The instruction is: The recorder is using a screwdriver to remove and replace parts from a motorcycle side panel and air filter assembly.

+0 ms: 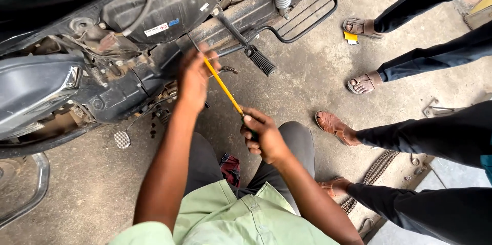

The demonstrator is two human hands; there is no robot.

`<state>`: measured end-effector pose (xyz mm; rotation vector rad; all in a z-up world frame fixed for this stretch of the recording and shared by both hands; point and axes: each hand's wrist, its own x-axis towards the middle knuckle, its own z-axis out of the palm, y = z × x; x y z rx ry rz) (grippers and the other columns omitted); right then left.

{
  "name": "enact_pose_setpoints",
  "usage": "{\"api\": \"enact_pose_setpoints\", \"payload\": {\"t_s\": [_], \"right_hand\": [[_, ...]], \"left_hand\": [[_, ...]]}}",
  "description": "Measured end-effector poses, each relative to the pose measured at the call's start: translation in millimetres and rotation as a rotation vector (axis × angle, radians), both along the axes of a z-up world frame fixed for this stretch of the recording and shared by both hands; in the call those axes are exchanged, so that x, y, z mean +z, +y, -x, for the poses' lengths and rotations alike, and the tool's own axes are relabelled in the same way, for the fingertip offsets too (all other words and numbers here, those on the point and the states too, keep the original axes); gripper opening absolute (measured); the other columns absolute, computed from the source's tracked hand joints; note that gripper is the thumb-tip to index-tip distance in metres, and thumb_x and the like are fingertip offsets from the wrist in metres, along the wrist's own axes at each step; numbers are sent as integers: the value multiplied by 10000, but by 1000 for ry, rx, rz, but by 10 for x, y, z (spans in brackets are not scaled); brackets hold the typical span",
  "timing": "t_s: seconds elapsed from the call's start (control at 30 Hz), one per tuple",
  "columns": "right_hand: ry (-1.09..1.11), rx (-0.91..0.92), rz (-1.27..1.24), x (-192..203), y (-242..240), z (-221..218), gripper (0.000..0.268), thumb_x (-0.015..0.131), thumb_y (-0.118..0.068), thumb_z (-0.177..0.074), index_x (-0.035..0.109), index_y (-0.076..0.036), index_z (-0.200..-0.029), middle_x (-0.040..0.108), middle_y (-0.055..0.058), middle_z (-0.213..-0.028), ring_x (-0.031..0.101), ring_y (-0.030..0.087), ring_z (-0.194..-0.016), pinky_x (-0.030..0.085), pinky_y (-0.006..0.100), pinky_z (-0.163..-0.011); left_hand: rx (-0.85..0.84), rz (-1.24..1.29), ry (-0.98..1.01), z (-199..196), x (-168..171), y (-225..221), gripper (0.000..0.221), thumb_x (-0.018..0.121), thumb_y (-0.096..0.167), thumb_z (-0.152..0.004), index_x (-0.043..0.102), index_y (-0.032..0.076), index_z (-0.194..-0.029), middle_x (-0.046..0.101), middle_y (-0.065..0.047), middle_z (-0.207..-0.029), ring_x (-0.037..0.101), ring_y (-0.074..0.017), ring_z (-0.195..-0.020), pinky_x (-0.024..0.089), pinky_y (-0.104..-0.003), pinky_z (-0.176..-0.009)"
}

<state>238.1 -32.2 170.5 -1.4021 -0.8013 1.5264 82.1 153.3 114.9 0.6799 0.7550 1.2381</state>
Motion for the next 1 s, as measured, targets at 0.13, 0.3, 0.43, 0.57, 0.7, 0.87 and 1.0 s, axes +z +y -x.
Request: {"api": "enact_pose_setpoints", "payload": {"t_s": [0.13, 0.3, 0.43, 0.57, 0.7, 0.87, 1.0], "right_hand": [[417, -30, 224, 31, 114, -6, 469, 602, -232, -1009, 548, -99, -1455, 465, -37, -671, 312, 29, -430, 247, 210, -356], [-344, 18, -106, -67, 72, 96, 445, 669, -220, -1066, 635, -119, -1498, 517, -34, -744, 436, 65, -552, 389, 262, -473], [-1640, 57, -474, 114, 118, 213, 457, 708, -222, -951, 629, -215, -1402, 604, 24, -768, 592, 222, -544, 476, 369, -482], [-1754, 128, -467, -37, -29, 288, 570, 695, -148, -918, 604, -181, -1479, 625, 51, -878, 659, 211, -667, 530, 363, -578], [-1131, -16, -732, 57, -205, 270, 426, 677, -265, -1038, 546, -157, -1429, 657, 82, -1042, 676, 219, -890, 560, 315, -747], [-670, -70, -344, -191, -466, 107, 401, 675, -211, -1036, 588, -86, -1406, 602, 21, -930, 567, 142, -800, 486, 298, -696], [-388, -103, -101, -173, -600, -17, 388, 676, -178, -1035, 615, -43, -1393, 568, -12, -863, 500, 100, -747, 441, 290, -665]], "left_hand": [[-184, 311, -392, -177, 251, -493, 280, 452, 295, -1065, 622, 73, -1082, 669, -81, -852, 659, -207, -752, 552, -367, -733], [-91, 510, -573, -498, 34, -538, 339, 446, 396, -1083, 571, 119, -934, 447, 24, -629, 404, -109, -487, 405, -299, -522], [-141, 353, -806, -592, -124, -476, 458, 447, 557, -1060, 468, 167, -821, 330, 67, -576, 246, -74, -429, 232, -271, -405], [-169, 257, -764, -493, -28, -593, 415, 540, 517, -1076, 493, 163, -865, 337, 62, -618, 257, -73, -442, 257, -252, -429], [131, 391, -529, -513, 51, -552, 328, 639, 476, -971, 513, 190, -874, 405, 60, -663, 345, -75, -501, 323, -257, -458], [181, 367, -434, -534, -164, -508, 372, 714, 449, -947, 540, 120, -952, 547, 7, -744, 483, -92, -587, 427, -265, -532], [137, 306, -447, -453, -15, -594, 413, 696, 469, -959, 564, 81, -1012, 597, -21, -770, 533, -121, -610, 470, -290, -549]]}}
